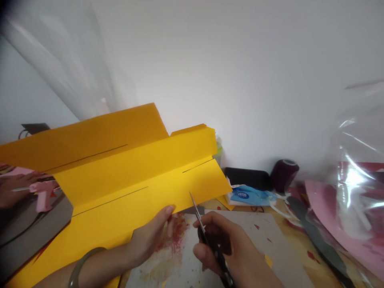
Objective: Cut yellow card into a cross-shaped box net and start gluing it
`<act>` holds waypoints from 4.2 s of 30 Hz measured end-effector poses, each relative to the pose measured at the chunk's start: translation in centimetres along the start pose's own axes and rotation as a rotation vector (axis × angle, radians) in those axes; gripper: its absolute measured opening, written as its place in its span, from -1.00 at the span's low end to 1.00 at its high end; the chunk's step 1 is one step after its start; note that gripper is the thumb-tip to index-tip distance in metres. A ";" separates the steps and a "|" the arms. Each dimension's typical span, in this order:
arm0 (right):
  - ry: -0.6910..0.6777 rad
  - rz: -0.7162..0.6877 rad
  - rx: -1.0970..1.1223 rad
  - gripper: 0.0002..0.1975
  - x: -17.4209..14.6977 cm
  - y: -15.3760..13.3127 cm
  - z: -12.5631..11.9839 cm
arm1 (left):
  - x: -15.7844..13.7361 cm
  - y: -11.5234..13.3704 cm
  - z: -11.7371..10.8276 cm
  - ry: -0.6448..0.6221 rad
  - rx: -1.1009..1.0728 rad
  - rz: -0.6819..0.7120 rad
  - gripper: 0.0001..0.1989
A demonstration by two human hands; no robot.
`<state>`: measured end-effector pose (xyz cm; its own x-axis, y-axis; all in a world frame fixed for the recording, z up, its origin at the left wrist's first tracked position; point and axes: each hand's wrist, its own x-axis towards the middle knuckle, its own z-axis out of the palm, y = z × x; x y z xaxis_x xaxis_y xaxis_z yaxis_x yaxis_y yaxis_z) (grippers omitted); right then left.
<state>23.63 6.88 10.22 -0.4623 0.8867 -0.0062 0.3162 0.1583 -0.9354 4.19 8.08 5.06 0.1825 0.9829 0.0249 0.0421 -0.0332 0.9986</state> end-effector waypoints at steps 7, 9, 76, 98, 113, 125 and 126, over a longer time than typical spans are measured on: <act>-0.002 -0.006 -0.090 -0.87 -0.1 0.1 -0.2 | 0.0 0.2 0.0 -0.042 0.005 -0.006 -0.48; 0.029 0.001 -0.069 -0.88 -0.1 0.4 -0.1 | 0.1 0.2 -0.1 -0.063 0.021 0.007 -0.47; 0.297 0.223 0.294 -0.68 0.2 0.6 1.8 | -0.3 -0.6 0.2 -0.069 0.134 -0.012 -0.45; 0.251 0.181 0.358 -0.77 0.6 1.3 1.6 | -1.3 1.7 0.2 -0.102 0.351 -0.003 -0.44; 0.336 0.178 0.324 -0.77 0.9 1.1 1.8 | -1.7 3.0 0.5 -0.087 0.404 -0.107 -0.42; 0.265 0.099 0.471 -0.42 1.2 2.5 1.7 | -1.5 2.1 0.6 -0.129 0.180 -0.137 -0.52; 0.265 0.108 0.475 -0.43 1.2 2.6 1.8 | -1.5 2.1 0.5 -0.130 0.185 -0.134 -0.52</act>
<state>22.43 7.60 7.19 -0.2040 0.9758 -0.0787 -0.0863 -0.0980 -0.9914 4.54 6.45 7.05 0.2872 0.9496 -0.1255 0.2513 0.0518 0.9665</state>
